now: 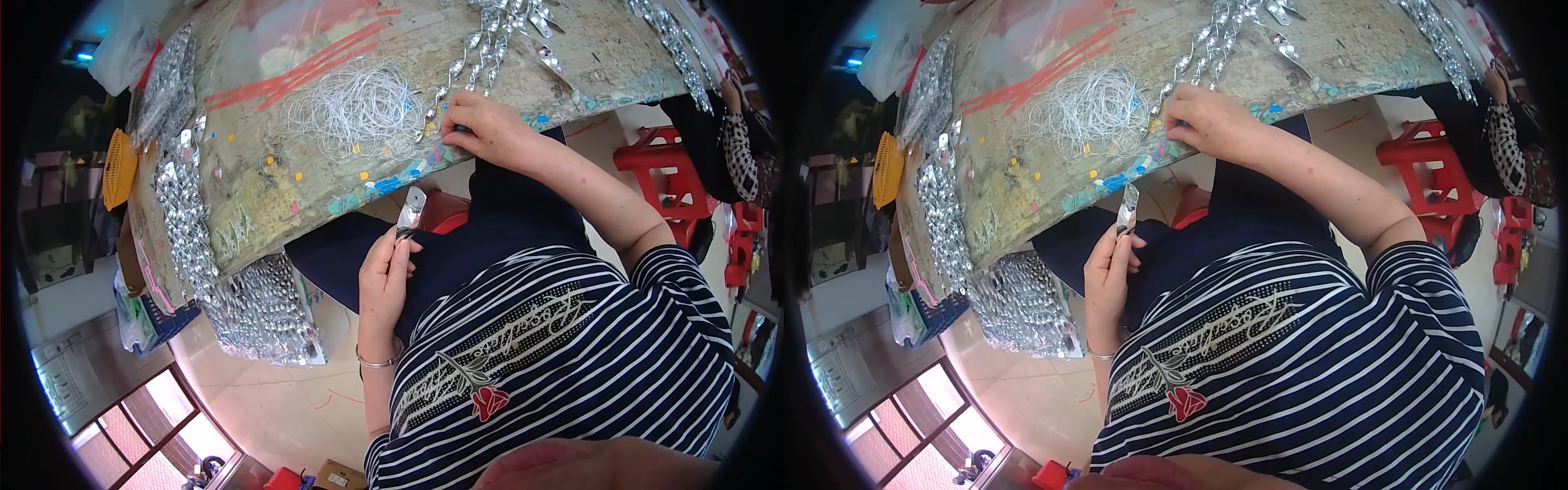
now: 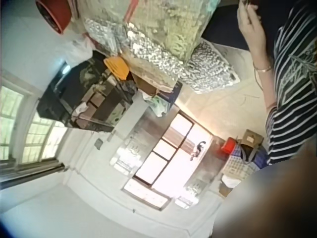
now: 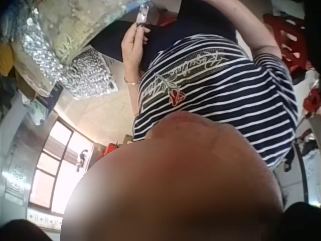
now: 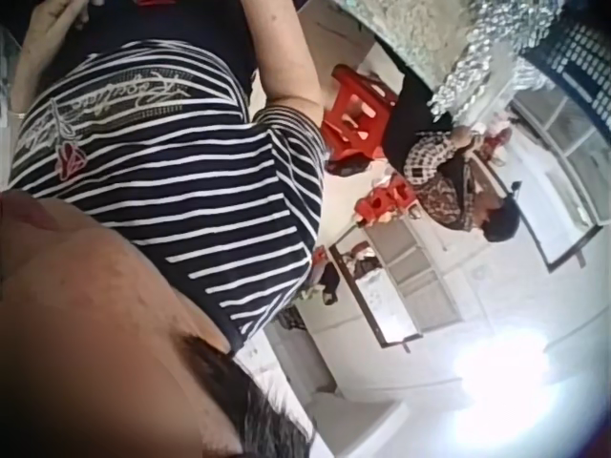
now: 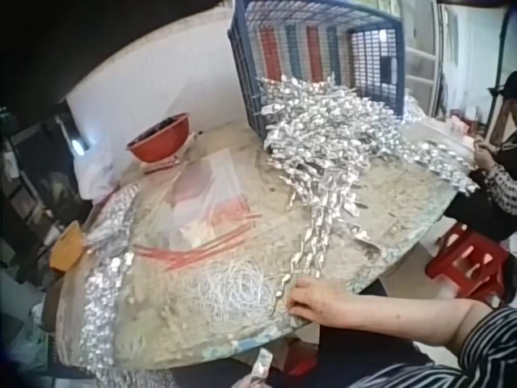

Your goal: The person is assembling silver tinsel decorations by attaching small plastic clips or strings to them at a workbench.

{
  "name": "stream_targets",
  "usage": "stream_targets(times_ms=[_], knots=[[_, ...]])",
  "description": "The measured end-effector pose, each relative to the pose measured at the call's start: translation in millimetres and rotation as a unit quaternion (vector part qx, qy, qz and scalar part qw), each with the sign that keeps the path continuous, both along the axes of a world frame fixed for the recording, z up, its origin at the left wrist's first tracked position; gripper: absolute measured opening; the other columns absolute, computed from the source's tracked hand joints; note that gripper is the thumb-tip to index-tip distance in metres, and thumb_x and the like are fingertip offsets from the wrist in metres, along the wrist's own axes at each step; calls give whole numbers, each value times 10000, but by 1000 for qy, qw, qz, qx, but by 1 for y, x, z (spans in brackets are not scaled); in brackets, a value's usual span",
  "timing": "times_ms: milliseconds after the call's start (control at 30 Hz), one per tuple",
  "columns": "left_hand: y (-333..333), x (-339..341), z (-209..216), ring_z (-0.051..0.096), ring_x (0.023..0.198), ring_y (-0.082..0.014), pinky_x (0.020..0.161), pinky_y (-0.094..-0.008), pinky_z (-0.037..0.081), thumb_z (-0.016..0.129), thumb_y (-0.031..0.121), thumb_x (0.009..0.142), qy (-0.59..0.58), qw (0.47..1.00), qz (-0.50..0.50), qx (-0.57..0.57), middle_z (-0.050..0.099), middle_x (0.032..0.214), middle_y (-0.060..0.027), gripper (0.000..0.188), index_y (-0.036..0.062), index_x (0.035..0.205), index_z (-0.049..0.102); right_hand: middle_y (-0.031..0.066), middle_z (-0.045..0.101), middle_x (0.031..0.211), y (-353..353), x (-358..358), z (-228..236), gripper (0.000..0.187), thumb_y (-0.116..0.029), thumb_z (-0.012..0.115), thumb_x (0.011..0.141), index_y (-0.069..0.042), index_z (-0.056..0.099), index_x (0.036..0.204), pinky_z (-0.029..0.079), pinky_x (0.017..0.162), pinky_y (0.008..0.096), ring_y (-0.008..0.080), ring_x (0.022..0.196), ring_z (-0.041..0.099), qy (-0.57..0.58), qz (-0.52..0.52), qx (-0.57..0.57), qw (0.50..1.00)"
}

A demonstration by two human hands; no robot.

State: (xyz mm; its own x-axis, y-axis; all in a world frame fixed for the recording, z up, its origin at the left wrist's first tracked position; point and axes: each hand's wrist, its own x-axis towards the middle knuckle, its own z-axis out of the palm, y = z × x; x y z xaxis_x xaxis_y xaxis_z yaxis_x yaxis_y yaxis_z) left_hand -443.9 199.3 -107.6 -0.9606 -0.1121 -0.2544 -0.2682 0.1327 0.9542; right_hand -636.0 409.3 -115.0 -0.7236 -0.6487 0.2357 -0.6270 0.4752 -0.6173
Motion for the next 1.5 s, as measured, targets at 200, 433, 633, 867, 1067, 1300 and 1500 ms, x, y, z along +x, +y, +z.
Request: stream_targets(times_ms=[200, 433, 633, 867, 1067, 1300, 1500], knots=[[-3, 0, 2, 525, 678, -64, 627, -199, 450, 507, 112, 966, 2, 1000, 0, -4, 610, 905, -25, 283, 11, 1216, 591, 97, 529, 884, 3, -1, 1, 103, -102, 632, 848, -30, 566, 883, 457, 689, 356, 272, 811, 557, -13, 21, -32, 999], [-8, -2, 12, 511, 706, -48, 639, -191, 437, 555, 89, 941, 17, 998, 46, 45, 610, 908, -14, 263, -11, 1179, 603, 48, 566, 782, 1, 30, 52, 72, -76, 564, 916, -15, 530, 898, 463, 684, 276, 134, 742, 558, -245, 25, -86, 965], [9, -27, 33, 577, 1036, -164, 868, -254, 459, 704, -15, 771, 167, 986, 0, 23, 559, 1273, -124, 340, -10, 1106, 648, 56, 640, 878, -7, 63, 62, 62, -35, 608, 889, -1, 590, 938, 507, 753, 263, 130, 829, 623, -349, 123, -126, 920], [14, -21, 36, 588, 780, -102, 652, -212, 469, 682, -42, 792, 66, 995, -43, 68, 651, 1025, -84, 298, -8, 1087, 657, 63, 648, 901, -8, 74, 73, 143, -30, 649, 864, -15, 598, 997, 502, 773, 265, 125, 822, 626, -295, 135, -116, 939], [3, -12, 37, 481, 589, -45, 512, -189, 364, 682, -39, 796, 65, 997, 15, 39, 624, 801, -31, 123, -34, 918, 687, 20, 614, 854, 1, 68, 89, 139, 2, 648, 865, -15, 566, 976, 475, 702, 220, 84, 764, 591, -344, 96, -195, 914], [-24, 1, 29, 468, 604, -39, 532, -193, 349, 703, 2, 798, 39, 997, 57, -38, 597, 711, 6, 92, -24, 886, 689, 32, 616, 885, 32, 40, 92, 150, -19, 612, 895, -34, 544, 1028, 494, 720, 221, 100, 824, 622, -309, 6, -297, 904], [-27, 6, 21, 455, 594, -25, 529, -185, 345, 703, 41, 817, 36, 995, 65, -66, 604, 707, 18, 70, 8, 878, 693, 3, 618, 882, 45, 26, 66, 172, -59, 624, 891, -47, 582, 1058, 490, 760, 233, 88, 834, 616, -249, -61, -177, 950]])
